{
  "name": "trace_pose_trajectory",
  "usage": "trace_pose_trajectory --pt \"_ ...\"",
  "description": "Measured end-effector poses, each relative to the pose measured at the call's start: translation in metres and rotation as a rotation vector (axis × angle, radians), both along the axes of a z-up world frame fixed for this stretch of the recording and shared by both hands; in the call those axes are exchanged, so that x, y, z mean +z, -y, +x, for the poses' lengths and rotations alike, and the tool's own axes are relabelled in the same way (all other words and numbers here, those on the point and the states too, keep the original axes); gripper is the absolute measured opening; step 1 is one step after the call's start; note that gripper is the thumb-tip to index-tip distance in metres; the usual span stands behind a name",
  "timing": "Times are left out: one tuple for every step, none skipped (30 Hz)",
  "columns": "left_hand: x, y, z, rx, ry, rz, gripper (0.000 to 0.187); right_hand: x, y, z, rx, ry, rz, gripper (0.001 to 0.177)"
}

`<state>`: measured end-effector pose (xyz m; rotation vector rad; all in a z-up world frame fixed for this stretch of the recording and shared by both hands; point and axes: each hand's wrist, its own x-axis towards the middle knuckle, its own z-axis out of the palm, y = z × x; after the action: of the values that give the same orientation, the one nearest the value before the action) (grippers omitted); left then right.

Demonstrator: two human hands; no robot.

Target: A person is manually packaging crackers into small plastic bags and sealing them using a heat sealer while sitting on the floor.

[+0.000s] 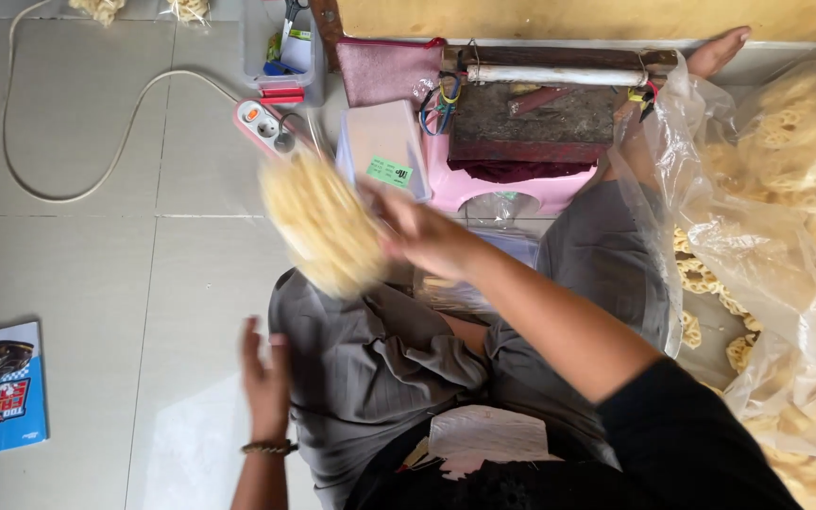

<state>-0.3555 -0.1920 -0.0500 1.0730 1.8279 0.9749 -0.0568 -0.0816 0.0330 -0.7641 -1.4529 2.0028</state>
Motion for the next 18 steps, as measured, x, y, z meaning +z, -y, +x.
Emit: trace_pose_trajectory --pt "-0.031 0.007 0.004 -0.144 -0.211 0.060 0.073 0.008 -0.015 -0.013 -0.221 -0.128 -0.025 0.115" --pt "-0.063 0.014 0.008 -0.291 -0.421 0.118 0.086 0.016 -0.030 -0.026 -0.442 -0.256 -0.051 0.110" --pt "-0.054 0.015 0.015 -0.292 -0.424 0.121 0.086 0.015 -0.026 -0.028 -0.443 -0.259 -0.049 0.110" --pt "-0.045 0.015 0.023 -0.338 -0.555 0.089 0.082 0.014 -0.023 -0.031 -0.401 -0.118 0.095 0.097" --pt "-0.037 0.018 0.032 -0.386 -0.683 0.052 0.079 0.012 -0.017 -0.032 -0.358 0.027 0.233 0.085" --pt "-0.033 0.017 0.037 -0.388 -0.683 0.051 0.079 0.007 -0.002 -0.024 -0.360 0.027 0.230 0.085" --pt "-0.029 0.013 0.043 -0.495 -0.807 0.087 0.082 0.003 0.011 -0.015 -0.360 0.153 0.180 0.074" --pt "-0.026 0.009 0.050 -0.602 -0.931 0.123 0.084 -0.002 0.025 -0.006 -0.357 0.278 0.129 0.065" --pt "-0.023 0.002 0.060 -0.606 -0.930 0.124 0.084 -0.021 0.041 0.010 -0.361 0.280 0.128 0.065" --pt "-0.020 -0.005 0.071 -0.652 -0.976 0.208 0.071 -0.040 0.057 0.027 -0.559 0.203 0.267 0.040" --pt "-0.018 -0.011 0.081 -0.705 -1.020 0.293 0.058 -0.059 0.076 0.044 -0.761 0.124 0.402 0.017" --pt "-0.024 -0.019 0.093 -0.718 -1.017 0.294 0.058 -0.068 0.098 0.075 -0.771 0.128 0.397 0.017" --pt "-0.031 -0.028 0.108 -0.757 -0.999 0.336 0.055 -0.076 0.122 0.107 -0.990 0.264 0.416 0.011" --pt "-0.038 -0.037 0.124 -0.796 -0.980 0.378 0.052 -0.084 0.148 0.140 -1.207 0.405 0.430 0.012" --pt "-0.045 -0.053 0.139 -0.836 -0.969 0.393 0.052 -0.099 0.171 0.177 -1.244 0.423 0.418 0.012" --pt "-0.052 -0.067 0.157 -0.951 -0.939 0.218 0.052 -0.112 0.196 0.215 -1.489 0.385 0.300 0.020" --pt "-0.060 -0.078 0.179 -1.078 -0.909 0.041 0.053 -0.126 0.233 0.250 -1.744 0.346 0.169 0.030" --pt "-0.073 -0.090 0.189 -1.136 -0.902 0.057 0.053 -0.157 0.259 0.286 -1.795 0.368 0.153 0.030"
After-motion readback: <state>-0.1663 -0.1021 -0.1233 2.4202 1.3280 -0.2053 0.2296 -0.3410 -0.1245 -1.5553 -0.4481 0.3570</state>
